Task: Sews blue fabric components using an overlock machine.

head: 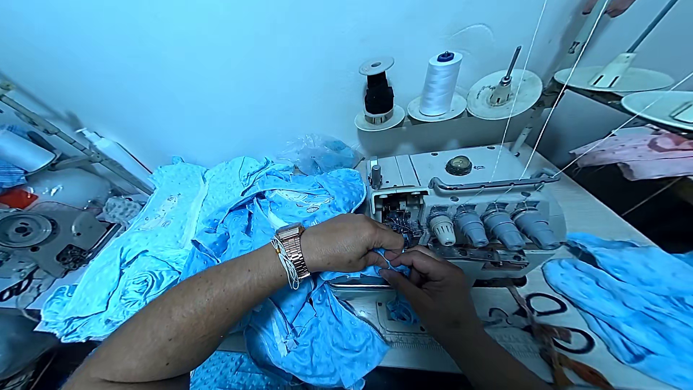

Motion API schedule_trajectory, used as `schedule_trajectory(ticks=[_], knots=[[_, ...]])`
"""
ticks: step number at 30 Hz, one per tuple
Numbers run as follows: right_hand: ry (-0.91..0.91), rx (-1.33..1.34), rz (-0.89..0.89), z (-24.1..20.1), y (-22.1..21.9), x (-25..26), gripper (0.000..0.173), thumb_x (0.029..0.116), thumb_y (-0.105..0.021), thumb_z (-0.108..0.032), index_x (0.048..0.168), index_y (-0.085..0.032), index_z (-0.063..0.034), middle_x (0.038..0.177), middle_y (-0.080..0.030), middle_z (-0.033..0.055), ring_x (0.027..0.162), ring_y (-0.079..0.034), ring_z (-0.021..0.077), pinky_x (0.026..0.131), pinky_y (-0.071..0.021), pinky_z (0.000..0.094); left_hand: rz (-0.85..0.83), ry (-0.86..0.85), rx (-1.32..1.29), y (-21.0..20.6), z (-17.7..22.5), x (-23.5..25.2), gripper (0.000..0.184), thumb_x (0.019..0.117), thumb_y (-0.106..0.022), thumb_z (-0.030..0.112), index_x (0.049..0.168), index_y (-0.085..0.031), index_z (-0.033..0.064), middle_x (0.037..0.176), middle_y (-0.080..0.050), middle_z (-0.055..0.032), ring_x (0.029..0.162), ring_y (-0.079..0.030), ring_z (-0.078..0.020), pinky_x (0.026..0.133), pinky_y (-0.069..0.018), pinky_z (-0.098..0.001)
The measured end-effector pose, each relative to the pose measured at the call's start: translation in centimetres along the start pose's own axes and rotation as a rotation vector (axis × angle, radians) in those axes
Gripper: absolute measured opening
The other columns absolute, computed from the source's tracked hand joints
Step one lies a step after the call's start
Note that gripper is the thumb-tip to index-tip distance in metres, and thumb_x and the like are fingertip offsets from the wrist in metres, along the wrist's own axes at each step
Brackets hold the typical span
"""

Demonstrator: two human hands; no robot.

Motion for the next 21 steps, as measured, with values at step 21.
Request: schedule_trajectory(ticks=[21], knots=[[0.32, 0.007, 0.079, -0.2, 0.3, -2.9, 0.022, 0.0985, -0.064, -0.021, 0.083, -0.067, -0.005, 0.096, -0.073, 0.0042, 0.07, -0.061, -0.0043, 0.063, -0.0489, 0.0074, 0.139, -0.107, 0.701, -4.2, 5.2, -1.8, 0.023, 0.0977, -0.052, 0.008, 0.082, -0.069, 0.0102, 0.074, -0.06, -0.0027, 0.071, -0.058, -0.0193, 0.06, -0.0404, -0.0322]])
Point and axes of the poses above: each hand's wrist, its own x-axis towards the middle knuckle, its own y-axis out of the back of the hand, z = x × y, the point moved 10 cm from there along x, towards the middle knuckle
